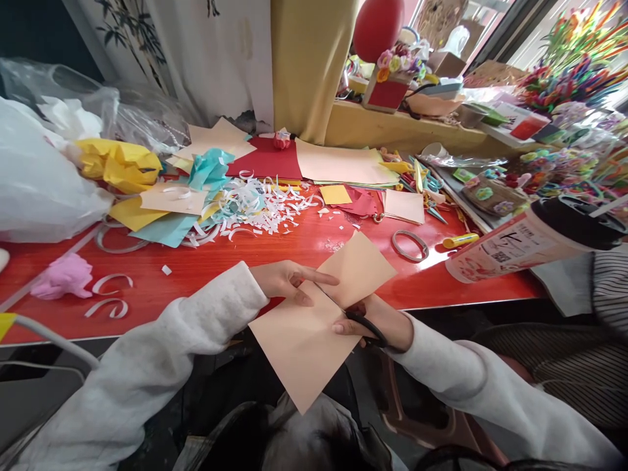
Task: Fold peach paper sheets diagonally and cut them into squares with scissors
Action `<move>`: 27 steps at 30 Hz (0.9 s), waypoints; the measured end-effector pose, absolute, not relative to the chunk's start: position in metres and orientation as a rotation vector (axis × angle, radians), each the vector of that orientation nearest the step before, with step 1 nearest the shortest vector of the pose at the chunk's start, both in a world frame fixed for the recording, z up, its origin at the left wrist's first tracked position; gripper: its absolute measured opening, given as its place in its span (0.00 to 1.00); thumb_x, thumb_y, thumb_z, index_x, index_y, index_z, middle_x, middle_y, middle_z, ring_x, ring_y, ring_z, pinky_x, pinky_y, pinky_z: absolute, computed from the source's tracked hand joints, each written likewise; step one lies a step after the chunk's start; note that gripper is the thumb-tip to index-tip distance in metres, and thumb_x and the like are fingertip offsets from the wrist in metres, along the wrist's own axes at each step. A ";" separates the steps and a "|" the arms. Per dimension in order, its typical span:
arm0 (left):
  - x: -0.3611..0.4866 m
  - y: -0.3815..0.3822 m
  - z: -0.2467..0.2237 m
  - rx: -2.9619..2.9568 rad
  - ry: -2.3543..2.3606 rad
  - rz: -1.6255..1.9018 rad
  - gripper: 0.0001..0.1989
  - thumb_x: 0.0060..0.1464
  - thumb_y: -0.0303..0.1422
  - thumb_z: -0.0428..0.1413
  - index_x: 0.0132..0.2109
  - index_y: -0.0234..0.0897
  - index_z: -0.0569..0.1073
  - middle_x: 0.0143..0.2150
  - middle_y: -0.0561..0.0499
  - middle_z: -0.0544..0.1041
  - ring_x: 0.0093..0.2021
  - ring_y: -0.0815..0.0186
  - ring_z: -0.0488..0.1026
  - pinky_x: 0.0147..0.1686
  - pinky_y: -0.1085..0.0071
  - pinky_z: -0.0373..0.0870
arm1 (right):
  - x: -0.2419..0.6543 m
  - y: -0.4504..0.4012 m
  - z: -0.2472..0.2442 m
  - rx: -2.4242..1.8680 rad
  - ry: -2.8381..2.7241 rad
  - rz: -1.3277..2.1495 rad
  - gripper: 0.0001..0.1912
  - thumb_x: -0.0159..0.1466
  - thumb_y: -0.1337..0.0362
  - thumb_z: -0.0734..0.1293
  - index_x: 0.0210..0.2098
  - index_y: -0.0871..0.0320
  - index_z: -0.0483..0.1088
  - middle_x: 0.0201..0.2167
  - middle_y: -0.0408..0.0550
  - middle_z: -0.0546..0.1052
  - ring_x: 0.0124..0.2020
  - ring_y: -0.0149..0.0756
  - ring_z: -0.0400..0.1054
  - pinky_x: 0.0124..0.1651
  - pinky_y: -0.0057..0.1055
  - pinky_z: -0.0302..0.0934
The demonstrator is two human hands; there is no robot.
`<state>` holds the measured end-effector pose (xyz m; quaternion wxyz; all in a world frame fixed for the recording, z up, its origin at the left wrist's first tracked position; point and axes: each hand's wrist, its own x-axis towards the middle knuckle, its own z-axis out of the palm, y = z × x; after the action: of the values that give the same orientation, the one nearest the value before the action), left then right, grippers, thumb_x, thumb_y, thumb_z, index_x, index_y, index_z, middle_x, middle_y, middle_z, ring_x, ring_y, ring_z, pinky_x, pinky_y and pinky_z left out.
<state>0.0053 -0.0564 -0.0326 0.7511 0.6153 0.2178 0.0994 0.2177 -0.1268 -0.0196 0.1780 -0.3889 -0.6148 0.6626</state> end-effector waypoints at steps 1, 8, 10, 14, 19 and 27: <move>0.005 -0.056 -0.033 1.337 0.475 0.208 0.27 0.45 0.26 0.60 0.54 0.41 0.68 0.47 0.52 0.75 0.46 0.64 0.71 0.42 0.73 0.69 | 0.218 -0.126 -0.019 -1.083 -1.746 1.883 0.38 0.52 0.54 0.70 0.59 0.55 0.56 0.28 0.42 0.71 0.16 0.22 0.57 0.16 0.20 0.54; 0.003 -0.053 -0.036 1.230 0.478 0.138 0.30 0.45 0.27 0.61 0.56 0.43 0.65 0.44 0.51 0.77 0.42 0.64 0.74 0.40 0.71 0.70 | 0.219 -0.122 -0.021 -1.103 -1.734 1.926 0.40 0.51 0.52 0.70 0.59 0.56 0.56 0.30 0.44 0.72 0.23 0.27 0.63 0.23 0.23 0.60; 0.004 -0.054 -0.035 1.214 0.470 0.149 0.29 0.45 0.26 0.61 0.56 0.42 0.66 0.44 0.52 0.77 0.42 0.64 0.74 0.40 0.71 0.70 | 0.218 -0.122 -0.022 -1.067 -1.738 1.910 0.40 0.50 0.51 0.71 0.58 0.56 0.57 0.33 0.45 0.73 0.30 0.32 0.67 0.30 0.26 0.64; 0.004 -0.054 -0.033 1.202 0.450 0.154 0.29 0.45 0.25 0.60 0.56 0.42 0.65 0.41 0.53 0.78 0.39 0.66 0.74 0.37 0.73 0.70 | 0.217 -0.122 -0.021 -1.013 -1.753 1.912 0.40 0.49 0.50 0.70 0.58 0.56 0.58 0.37 0.46 0.74 0.38 0.37 0.69 0.40 0.31 0.65; 0.004 -0.052 -0.029 1.250 0.475 0.150 0.31 0.46 0.26 0.60 0.58 0.40 0.63 0.36 0.53 0.78 0.34 0.69 0.73 0.32 0.77 0.68 | 0.220 -0.120 -0.015 -1.061 -1.761 1.941 0.34 0.48 0.49 0.71 0.50 0.60 0.67 0.39 0.49 0.75 0.41 0.41 0.69 0.47 0.39 0.62; 0.005 -0.052 -0.027 1.316 0.488 0.145 0.34 0.47 0.29 0.60 0.60 0.41 0.58 0.21 0.60 0.70 0.19 0.77 0.63 0.21 0.82 0.60 | 0.222 -0.116 -0.010 -1.105 -1.755 1.951 0.32 0.48 0.47 0.70 0.46 0.61 0.70 0.40 0.49 0.75 0.40 0.40 0.70 0.42 0.35 0.65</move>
<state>0.0054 -0.0518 -0.0272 0.7614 0.6046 0.2245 0.0666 0.2221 -0.1162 -0.0100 0.1467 -0.3839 -0.6097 0.6778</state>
